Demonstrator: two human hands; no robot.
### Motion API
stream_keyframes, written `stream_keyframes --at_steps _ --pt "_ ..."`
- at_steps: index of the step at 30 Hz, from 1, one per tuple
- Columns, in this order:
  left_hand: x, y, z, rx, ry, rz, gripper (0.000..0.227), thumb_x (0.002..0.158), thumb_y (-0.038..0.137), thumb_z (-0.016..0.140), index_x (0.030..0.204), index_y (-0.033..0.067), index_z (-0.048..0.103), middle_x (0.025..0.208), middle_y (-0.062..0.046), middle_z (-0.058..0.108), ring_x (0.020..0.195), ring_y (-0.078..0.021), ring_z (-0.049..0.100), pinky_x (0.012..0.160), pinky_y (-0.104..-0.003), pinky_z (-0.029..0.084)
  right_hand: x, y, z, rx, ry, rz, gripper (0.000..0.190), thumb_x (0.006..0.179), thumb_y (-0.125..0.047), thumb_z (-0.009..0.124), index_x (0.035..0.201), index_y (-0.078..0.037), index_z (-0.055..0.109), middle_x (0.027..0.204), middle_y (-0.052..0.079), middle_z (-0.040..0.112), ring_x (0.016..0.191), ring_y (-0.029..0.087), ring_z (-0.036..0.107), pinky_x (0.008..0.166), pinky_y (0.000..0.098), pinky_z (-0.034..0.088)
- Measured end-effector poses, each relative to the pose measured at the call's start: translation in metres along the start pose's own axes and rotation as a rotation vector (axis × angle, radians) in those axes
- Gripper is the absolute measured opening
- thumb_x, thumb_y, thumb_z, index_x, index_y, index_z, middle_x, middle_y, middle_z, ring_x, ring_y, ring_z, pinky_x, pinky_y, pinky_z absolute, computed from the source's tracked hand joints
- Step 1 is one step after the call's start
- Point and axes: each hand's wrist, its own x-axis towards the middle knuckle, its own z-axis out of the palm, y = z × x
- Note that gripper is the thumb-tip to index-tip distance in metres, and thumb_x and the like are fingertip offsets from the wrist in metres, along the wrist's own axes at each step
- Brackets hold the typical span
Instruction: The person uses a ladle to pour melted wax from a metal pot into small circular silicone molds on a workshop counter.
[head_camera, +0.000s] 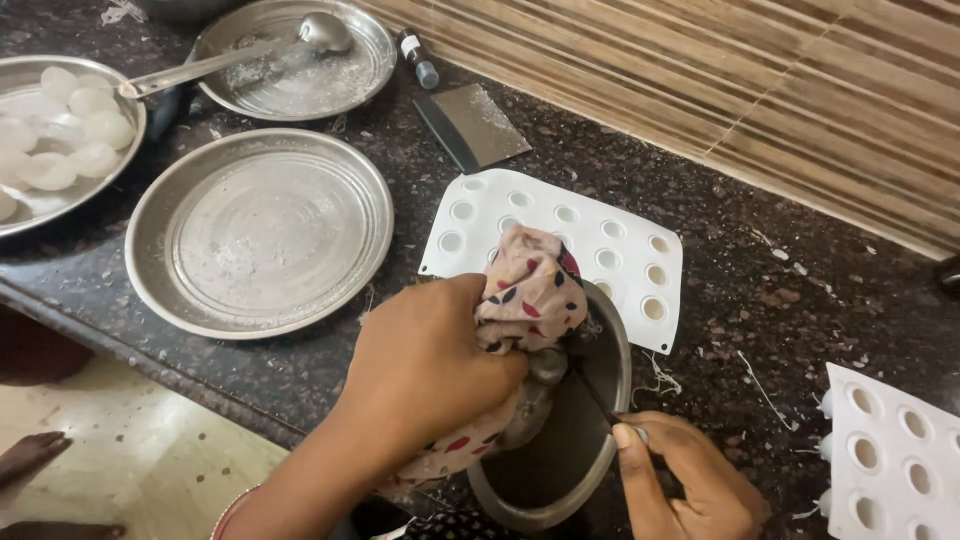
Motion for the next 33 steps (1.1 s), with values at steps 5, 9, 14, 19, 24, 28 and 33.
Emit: stream_keyframes --at_steps 5,9,14,19,24,28,33 --pt "0.008 0.001 -0.004 -0.018 -0.033 0.012 0.036 0.06 0.031 0.076 0.088 0.0085 0.073 0.081 -0.021 0.073 0.083 -0.0404 0.071 0.076 -0.049 0.055 -0.007 0.007 0.004 -0.028 -0.035 -0.019 0.009 0.081 -0.002 0.075 0.09 0.002 0.077 0.086 0.014 0.08 0.08 0.017 0.08 0.075 0.0288 0.06" --pt "0.014 0.001 -0.002 0.042 -0.059 0.095 0.037 0.061 0.032 0.078 0.085 0.0056 0.072 0.081 -0.021 0.071 0.082 -0.0419 0.07 0.076 -0.05 0.054 -0.022 0.013 0.005 -0.008 -0.025 0.008 0.007 0.084 -0.006 0.076 0.087 0.0 0.076 0.085 0.014 0.079 0.08 0.019 0.08 0.079 0.03 0.061" --pt "0.02 0.004 -0.006 0.026 -0.09 0.163 0.04 0.059 0.036 0.079 0.082 0.0044 0.072 0.079 -0.021 0.072 0.08 -0.0413 0.07 0.075 -0.049 0.055 -0.048 0.039 0.021 -0.154 -0.115 0.015 0.007 0.077 -0.012 0.08 0.075 -0.005 0.079 0.078 0.012 0.08 0.075 0.02 0.082 0.075 0.0334 0.062" --pt "0.026 0.007 -0.005 0.032 -0.155 0.239 0.034 0.062 0.033 0.077 0.083 0.0065 0.074 0.077 -0.021 0.072 0.078 -0.0403 0.071 0.075 -0.048 0.056 -0.059 0.047 0.032 -0.197 -0.098 -0.067 0.017 0.079 -0.022 0.08 0.071 -0.008 0.074 0.079 0.01 0.079 0.075 0.018 0.082 0.073 0.0333 0.066" --pt "0.039 0.016 -0.009 0.073 -0.223 0.32 0.034 0.062 0.032 0.077 0.083 0.0059 0.073 0.076 -0.021 0.072 0.076 -0.0402 0.071 0.074 -0.048 0.056 -0.068 0.02 0.032 -0.287 -0.118 -0.021 0.016 0.078 -0.023 0.08 0.072 -0.008 0.076 0.08 0.011 0.079 0.076 0.022 0.082 0.073 0.038 0.066" --pt "0.05 0.02 -0.008 0.108 -0.278 0.383 0.032 0.063 0.031 0.075 0.082 0.0053 0.073 0.076 -0.022 0.072 0.078 -0.0406 0.071 0.074 -0.048 0.056 -0.088 0.03 0.042 -0.277 -0.205 -0.004 0.02 0.081 -0.027 0.081 0.073 -0.009 0.076 0.082 0.008 0.08 0.08 0.023 0.082 0.074 0.0395 0.062" --pt "0.063 0.024 -0.001 0.167 -0.311 0.519 0.031 0.064 0.029 0.074 0.083 0.0043 0.073 0.078 -0.022 0.072 0.079 -0.0404 0.071 0.074 -0.048 0.056 -0.113 0.044 0.059 -0.217 -0.27 -0.372 0.022 0.089 -0.025 0.078 0.085 -0.005 0.071 0.094 0.012 0.075 0.093 0.028 0.08 0.082 0.0412 0.061"
